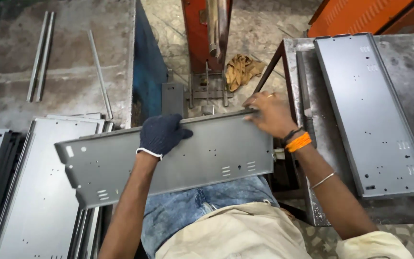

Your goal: The person places a thin metal strip along the edge of a sheet metal panel and holds both under a pedestal spot welding machine, making welds with sparks at points along the edge. They then set the welded panel on a stack, pick up another panel and strip, and repeat the welding cycle.

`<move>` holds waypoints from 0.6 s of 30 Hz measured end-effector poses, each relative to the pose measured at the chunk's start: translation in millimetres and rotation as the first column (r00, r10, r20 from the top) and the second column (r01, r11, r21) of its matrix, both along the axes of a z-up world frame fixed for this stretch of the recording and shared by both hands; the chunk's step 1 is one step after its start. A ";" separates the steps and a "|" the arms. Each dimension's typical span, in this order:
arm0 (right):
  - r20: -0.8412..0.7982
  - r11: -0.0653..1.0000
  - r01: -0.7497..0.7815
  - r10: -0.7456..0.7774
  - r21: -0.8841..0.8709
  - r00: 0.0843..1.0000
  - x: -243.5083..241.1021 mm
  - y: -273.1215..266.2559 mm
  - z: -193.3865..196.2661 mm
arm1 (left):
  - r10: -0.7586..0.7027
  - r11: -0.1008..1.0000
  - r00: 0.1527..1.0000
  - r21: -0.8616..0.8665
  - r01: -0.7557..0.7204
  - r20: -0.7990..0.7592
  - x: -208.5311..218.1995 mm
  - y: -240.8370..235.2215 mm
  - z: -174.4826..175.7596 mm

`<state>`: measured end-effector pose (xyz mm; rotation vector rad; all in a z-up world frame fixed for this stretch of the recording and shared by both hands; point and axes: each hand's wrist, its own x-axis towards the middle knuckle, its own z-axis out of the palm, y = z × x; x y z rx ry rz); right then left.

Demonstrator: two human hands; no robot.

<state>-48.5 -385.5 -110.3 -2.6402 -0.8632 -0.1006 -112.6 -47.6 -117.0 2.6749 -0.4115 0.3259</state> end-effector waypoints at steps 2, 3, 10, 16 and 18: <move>0.011 0.992 -0.010 0.012 -0.127 1.000 -9.2 21.4 -5.8 | 0.034 0.999 0.998 0.009 -0.033 -0.056 0.6 -1.9 -0.6; 0.055 0.990 -0.025 0.033 -0.138 0.998 -12.9 30.7 -12.4 | 0.039 0.999 0.996 0.012 -0.038 -0.082 1.2 -3.3 0.1; 0.254 0.991 0.076 -0.047 -0.107 0.966 -21.2 67.9 -27.1 | 0.116 0.993 0.992 0.023 -0.115 -0.050 1.6 -5.5 -15.2; 0.026 0.998 -0.021 0.019 0.064 0.999 -23.1 69.3 -11.4 | 0.158 0.975 0.986 0.165 -0.149 -0.045 5.5 -10.2 -16.9; -0.003 0.994 -0.066 0.066 0.089 0.998 -24.3 83.8 -11.8 | 0.157 0.976 0.986 0.161 -0.148 -0.049 1.9 -10.2 -19.6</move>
